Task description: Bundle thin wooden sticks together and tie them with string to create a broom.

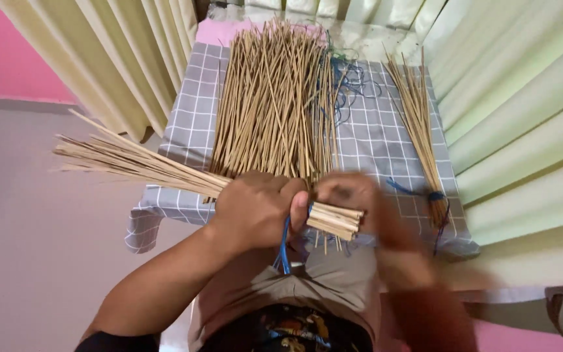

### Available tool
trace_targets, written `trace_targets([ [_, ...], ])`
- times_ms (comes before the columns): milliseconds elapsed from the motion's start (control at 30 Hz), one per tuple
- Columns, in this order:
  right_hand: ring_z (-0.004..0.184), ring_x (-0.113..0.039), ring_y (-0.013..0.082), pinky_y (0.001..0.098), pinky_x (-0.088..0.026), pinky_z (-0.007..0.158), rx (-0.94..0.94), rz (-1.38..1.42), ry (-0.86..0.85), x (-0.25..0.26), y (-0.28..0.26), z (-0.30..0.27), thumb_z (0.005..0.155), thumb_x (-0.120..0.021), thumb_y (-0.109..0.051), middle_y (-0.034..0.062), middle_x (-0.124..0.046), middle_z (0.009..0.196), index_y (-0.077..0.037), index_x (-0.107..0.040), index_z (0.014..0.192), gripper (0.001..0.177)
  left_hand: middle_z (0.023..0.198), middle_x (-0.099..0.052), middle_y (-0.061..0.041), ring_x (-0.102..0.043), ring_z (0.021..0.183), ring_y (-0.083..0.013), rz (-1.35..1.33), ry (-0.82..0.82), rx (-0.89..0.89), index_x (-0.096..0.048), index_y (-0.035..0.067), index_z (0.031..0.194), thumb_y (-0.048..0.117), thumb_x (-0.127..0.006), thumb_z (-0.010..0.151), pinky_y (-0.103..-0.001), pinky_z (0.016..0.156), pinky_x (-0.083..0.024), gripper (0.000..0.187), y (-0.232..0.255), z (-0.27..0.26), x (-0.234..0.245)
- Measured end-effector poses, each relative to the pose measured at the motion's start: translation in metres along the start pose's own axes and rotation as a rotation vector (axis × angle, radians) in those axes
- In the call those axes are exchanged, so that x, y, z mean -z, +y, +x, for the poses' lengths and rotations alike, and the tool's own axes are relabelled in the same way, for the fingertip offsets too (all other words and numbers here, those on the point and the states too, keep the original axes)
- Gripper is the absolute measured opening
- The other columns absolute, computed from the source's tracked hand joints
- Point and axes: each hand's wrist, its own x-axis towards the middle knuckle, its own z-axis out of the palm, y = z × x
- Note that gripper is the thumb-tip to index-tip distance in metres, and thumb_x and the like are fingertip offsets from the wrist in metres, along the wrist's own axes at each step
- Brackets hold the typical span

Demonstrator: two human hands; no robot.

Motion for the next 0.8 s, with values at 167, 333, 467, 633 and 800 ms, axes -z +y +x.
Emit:
trace_targets([
  [167,0.142,-0.046,0.0297,0.0410,-0.031,0.117,-0.146,0.122,-0.028,-0.093,0.003,-0.058,0.103,-0.039,-0.045,0.0162,-0.051,0.153,-0.002,-0.046,0.148,0.062,0.057,-0.055,-0.004,-0.050,0.040,-0.0250,0.078,-0.018,0.146,-0.053,0.016,0.079,0.035,-0.025,0.109,-0.042,0.036,-0.036,0.045,-0.035,0.010,-0.011],
  [333,0.080,-0.082,0.0257,0.0435,-0.065,0.071,-0.167,-0.417,-0.323,-0.038,-0.058,-0.038,0.088,-0.058,-0.010,0.0046,-0.085,0.099,-0.021,-0.066,0.127,0.041,0.053,-0.051,0.005,-0.046,0.033,-0.0189,0.218,-0.327,0.168,-0.056,0.018,0.088,0.041,-0.018,0.111,-0.038,0.024,-0.036,0.050,-0.049,-0.009,-0.042],
  [467,0.055,-0.055,0.0172,0.0350,-0.044,0.052,-0.512,-0.997,-0.055,0.025,-0.061,0.002,0.088,-0.067,-0.020,-0.0009,-0.064,0.066,-0.018,-0.071,0.083,0.007,0.052,-0.045,0.006,-0.042,0.034,-0.0148,0.058,-0.323,0.025,-0.054,0.020,0.080,0.044,-0.016,0.110,-0.034,0.024,-0.035,0.054,-0.015,-0.018,-0.037],
  [633,0.060,-0.058,0.0240,0.0410,-0.047,0.054,0.272,-1.107,0.006,0.013,-0.005,-0.009,0.093,-0.061,-0.008,-0.0005,-0.060,0.072,-0.021,-0.068,0.105,0.019,0.061,-0.060,-0.009,-0.069,0.056,-0.0318,0.005,-0.016,-0.078,-0.060,0.014,0.084,0.038,-0.031,0.105,-0.040,0.056,-0.057,0.043,0.010,-0.007,0.011],
  [800,0.095,-0.066,0.0485,0.0551,-0.050,0.087,0.167,-0.271,-0.132,-0.110,0.015,-0.054,0.105,-0.048,-0.016,0.0273,-0.069,0.111,-0.002,-0.062,0.127,0.029,0.061,-0.057,-0.008,-0.054,0.046,-0.0288,0.050,0.002,0.010,-0.058,0.012,0.081,0.022,-0.038,0.105,-0.043,0.043,-0.041,0.033,-0.014,-0.004,-0.006],
])
